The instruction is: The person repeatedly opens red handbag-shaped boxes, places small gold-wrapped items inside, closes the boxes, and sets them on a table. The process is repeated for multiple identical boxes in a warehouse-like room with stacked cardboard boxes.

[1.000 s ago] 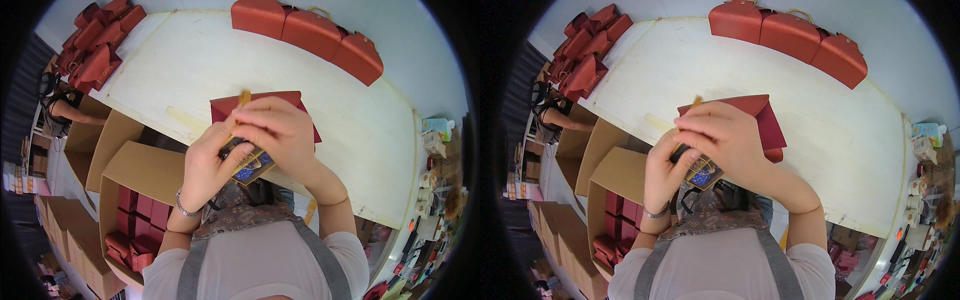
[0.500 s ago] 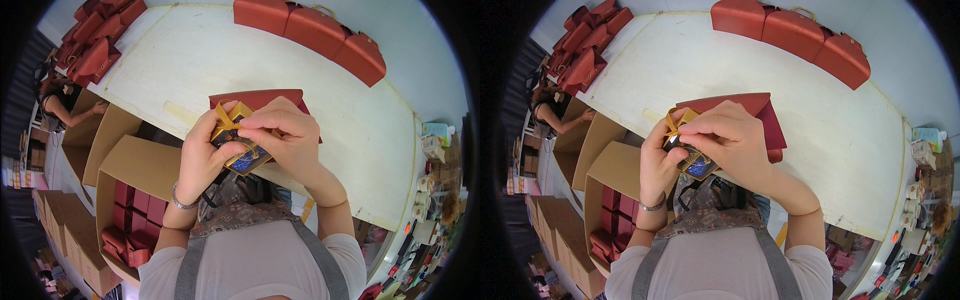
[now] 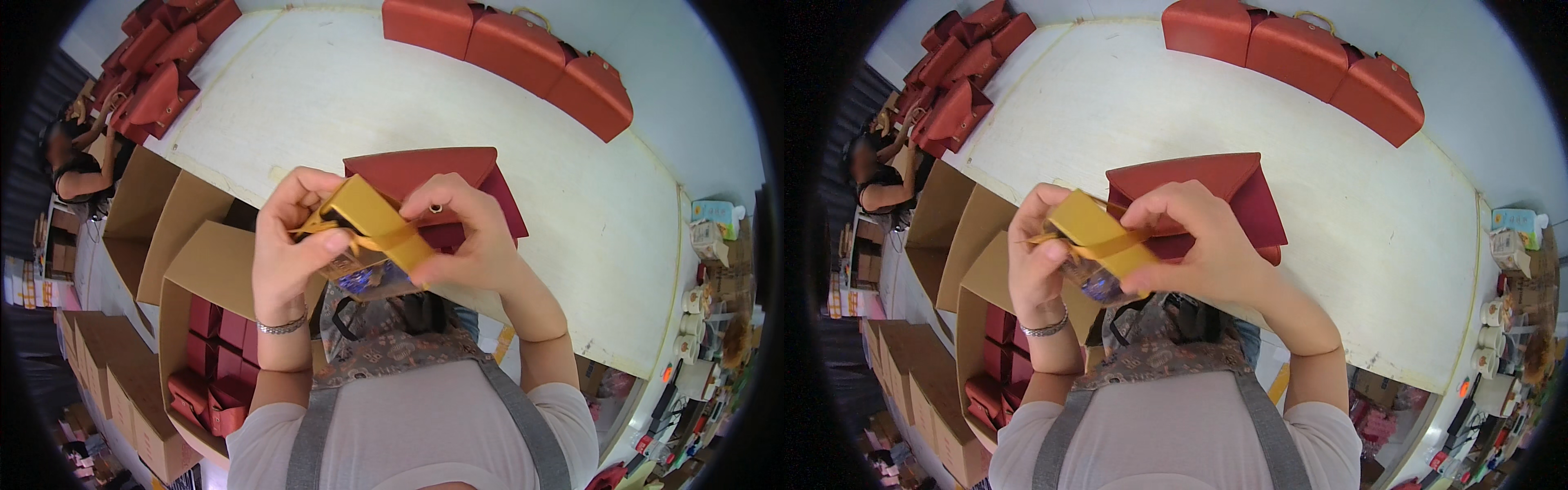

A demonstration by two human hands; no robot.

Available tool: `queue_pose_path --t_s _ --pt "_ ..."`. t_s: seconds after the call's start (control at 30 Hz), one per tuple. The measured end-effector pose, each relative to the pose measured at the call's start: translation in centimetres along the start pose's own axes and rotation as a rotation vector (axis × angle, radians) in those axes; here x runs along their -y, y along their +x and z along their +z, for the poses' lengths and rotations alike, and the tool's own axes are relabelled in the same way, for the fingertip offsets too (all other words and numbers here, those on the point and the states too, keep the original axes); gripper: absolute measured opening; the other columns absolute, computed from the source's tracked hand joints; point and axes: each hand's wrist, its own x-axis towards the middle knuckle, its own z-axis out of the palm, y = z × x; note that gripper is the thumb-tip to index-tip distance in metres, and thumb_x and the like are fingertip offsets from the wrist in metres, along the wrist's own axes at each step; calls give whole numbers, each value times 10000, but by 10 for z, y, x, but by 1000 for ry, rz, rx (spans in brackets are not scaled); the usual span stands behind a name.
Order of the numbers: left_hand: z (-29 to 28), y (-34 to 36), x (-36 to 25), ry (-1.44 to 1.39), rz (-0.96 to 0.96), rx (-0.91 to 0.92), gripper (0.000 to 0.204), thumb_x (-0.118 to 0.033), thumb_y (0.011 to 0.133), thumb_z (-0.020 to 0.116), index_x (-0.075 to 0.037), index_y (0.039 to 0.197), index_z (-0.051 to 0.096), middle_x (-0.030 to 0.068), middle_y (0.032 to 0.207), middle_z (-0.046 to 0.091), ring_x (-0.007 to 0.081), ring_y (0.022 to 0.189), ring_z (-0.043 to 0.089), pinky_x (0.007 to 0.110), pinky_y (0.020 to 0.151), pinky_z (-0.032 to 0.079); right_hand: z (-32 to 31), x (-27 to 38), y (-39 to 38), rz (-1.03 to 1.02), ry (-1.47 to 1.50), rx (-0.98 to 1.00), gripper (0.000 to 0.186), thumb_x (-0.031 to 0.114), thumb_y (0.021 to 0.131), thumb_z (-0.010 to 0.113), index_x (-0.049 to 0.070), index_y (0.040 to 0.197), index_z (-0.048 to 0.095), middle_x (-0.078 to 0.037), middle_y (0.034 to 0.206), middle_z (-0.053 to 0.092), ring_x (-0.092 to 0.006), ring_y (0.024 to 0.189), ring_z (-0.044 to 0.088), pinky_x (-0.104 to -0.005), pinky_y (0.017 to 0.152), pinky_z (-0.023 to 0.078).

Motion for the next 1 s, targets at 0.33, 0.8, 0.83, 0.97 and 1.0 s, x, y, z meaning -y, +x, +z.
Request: queue_pose_path --t_s 0.33,0.8,0.83,0.97,1.0 --pt "6 -1 -3 -83 147 -181 611 -270 704 837 64 1162 609 47 984 626 147 897 621 251 808 490 28 -22 -7 87 63 44 604 190 564 916 61 1046 576 -28 1045 616 -166 1013 537 -325 931 387" --pt "13 22 -63 221 277 -166 682 -229 634 890 36 1140 518 90 968 651 149 843 636 272 758 524 38 -33 5 209 830 109 168 91 877 659 42 1015 575 -54 1009 637 -122 930 577 -277 855 454" --pt "9 27 -65 143 221 -120 628 -211 667 864 40 1136 530 91 964 652 150 826 643 266 741 527 43 -36 4 209 972 148 138 126 908 631 45 1006 578 -56 994 638 -123 910 574 -272 840 453" --pt "2 42 -55 45 250 -140 468 -154 758 786 37 1117 555 84 930 655 133 775 645 258 712 527 55 -45 2 225 1267 175 138 199 969 541 78 1020 583 -48 1092 605 -127 990 518 -298 871 422" --pt "-1 46 -53 72 256 -183 452 -139 766 777 40 1117 555 85 926 654 133 772 644 256 711 527 56 -45 2 200 1241 151 136 209 978 525 101 1033 585 -35 1163 574 -133 1070 493 -323 898 405"
